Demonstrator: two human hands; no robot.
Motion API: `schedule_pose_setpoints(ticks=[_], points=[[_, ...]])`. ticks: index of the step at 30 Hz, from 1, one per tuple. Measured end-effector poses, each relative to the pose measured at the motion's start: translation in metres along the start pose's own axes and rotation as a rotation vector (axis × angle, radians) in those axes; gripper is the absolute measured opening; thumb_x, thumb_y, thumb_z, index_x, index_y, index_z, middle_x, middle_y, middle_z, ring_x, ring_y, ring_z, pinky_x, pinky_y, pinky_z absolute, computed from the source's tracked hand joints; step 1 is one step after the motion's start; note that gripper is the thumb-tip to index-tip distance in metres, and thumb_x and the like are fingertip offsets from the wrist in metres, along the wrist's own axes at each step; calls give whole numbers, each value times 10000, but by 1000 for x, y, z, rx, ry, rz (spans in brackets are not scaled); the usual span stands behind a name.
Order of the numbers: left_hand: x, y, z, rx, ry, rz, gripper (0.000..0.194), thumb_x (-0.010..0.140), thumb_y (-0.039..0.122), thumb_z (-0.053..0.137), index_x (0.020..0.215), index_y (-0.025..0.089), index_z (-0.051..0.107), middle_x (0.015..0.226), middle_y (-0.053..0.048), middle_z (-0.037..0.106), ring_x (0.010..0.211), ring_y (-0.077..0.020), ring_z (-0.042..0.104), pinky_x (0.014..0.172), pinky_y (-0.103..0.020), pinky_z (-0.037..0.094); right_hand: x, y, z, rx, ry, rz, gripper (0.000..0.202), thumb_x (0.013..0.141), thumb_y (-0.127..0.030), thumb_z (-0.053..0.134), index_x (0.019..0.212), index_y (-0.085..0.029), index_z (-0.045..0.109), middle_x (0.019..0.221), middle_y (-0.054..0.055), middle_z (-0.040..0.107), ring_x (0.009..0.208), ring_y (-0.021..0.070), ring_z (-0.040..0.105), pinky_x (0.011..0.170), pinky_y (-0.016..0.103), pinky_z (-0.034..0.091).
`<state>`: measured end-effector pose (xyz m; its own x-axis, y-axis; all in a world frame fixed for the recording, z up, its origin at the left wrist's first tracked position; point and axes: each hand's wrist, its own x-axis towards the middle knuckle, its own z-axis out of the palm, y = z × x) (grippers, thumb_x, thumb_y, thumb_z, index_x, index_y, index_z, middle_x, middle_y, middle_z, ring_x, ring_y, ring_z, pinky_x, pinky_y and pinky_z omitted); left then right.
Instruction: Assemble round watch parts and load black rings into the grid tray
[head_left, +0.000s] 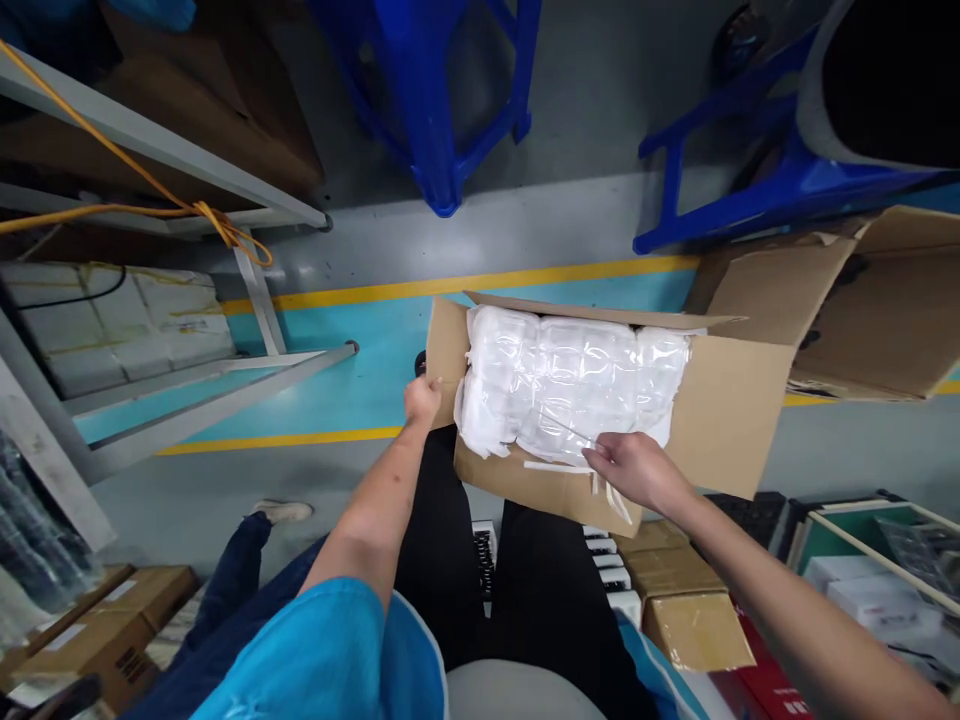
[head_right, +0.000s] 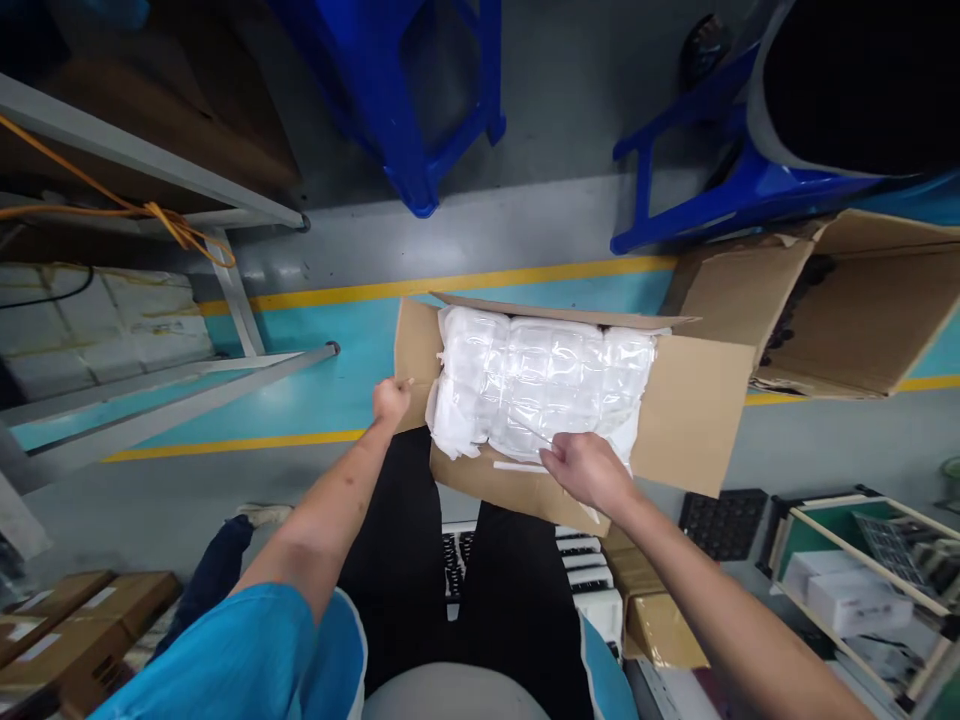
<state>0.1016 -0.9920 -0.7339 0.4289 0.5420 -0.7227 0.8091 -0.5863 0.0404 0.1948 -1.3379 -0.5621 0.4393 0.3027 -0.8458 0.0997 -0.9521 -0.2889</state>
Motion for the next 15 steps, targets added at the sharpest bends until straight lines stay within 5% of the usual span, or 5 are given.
schedule_pose_setpoints(ticks=[4, 11, 15], points=[[-1, -10, -8, -17, 8, 17, 347, 1005, 344, 570, 1196, 130, 767, 1223, -199, 774, 1187, -305, 722, 988, -349, 547, -20, 4, -17, 33, 50, 20, 414, 913, -446, 472, 570, -255, 339, 519, 8, 459, 547, 185, 447, 603, 303, 343], [-29, 20, 17, -35, -41, 107, 268, 944, 249, 645, 1096, 87, 797, 1117, -225, 791, 1117, -343, 747, 951, -368, 554, -36, -67, -18, -55, 0, -78, 336, 957, -321, 481, 641, -240, 401, 610, 35, 585, 602, 191, 538, 597, 290, 341], [-16, -4, 0, -67, -21, 52, 307, 963, 227, 618, 1181, 77, 774, 1171, -233, 778, 1151, -347, 739, 937, -367, 565, -49, -47, -40, -135, 55, -69, 360, 951, -309, 490, 615, -240, 378, 570, 32, 561, 560, 191, 509, 574, 302, 310]])
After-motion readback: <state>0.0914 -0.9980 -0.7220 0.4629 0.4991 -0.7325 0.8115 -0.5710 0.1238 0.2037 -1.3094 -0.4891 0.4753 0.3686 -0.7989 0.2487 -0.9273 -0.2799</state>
